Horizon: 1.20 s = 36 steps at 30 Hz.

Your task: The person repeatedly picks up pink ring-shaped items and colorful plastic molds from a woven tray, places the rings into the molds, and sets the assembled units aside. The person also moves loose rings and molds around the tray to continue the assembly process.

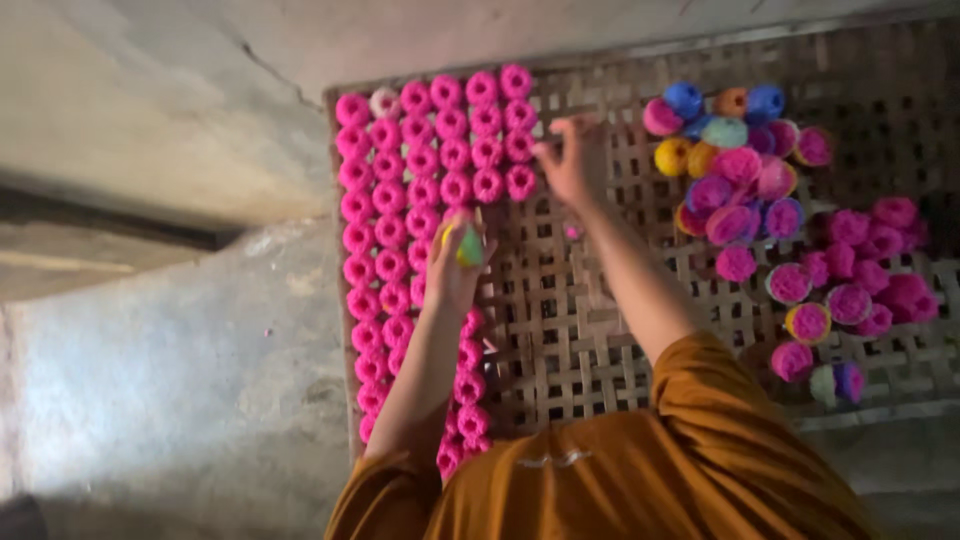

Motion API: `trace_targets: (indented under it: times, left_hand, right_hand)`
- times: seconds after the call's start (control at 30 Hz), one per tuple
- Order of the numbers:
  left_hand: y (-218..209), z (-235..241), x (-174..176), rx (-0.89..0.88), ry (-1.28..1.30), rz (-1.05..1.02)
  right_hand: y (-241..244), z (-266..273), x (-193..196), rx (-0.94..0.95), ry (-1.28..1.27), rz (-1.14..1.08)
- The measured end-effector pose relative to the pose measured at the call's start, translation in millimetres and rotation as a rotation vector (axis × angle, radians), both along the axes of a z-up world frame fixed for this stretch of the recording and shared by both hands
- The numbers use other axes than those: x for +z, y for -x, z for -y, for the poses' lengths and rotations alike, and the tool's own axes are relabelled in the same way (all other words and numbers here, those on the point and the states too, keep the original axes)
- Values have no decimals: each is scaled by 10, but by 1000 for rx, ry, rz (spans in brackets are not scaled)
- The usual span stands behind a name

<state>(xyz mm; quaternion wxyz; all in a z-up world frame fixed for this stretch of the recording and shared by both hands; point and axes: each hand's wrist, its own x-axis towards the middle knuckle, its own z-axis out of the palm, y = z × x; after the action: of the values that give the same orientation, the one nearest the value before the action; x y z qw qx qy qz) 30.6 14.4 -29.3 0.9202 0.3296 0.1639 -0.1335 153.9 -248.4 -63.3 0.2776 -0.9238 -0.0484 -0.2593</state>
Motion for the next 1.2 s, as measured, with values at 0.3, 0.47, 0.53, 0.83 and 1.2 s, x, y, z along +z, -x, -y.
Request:
trace_targets:
  times: [0.3, 0.47, 0.53, 0.83, 1.2]
  left_hand:
    - [53, 367, -86, -116, 50, -142]
    - [-23, 628, -90, -242, 110, -121]
    - [39, 574, -138, -299, 145, -140]
    - [406, 243, -53, -449, 222, 12]
    - [635, 281, 268, -375, 234, 66]
  right_hand:
    - [-221, 1322, 926, -64, 198, -702]
    - [677, 485, 931, 878, -711, -735]
    - [1010, 206, 892, 1009, -466, -575]
    - [1410, 224, 1079, 568, -685, -463]
    - [1865, -443, 1544, 526, 27, -180]
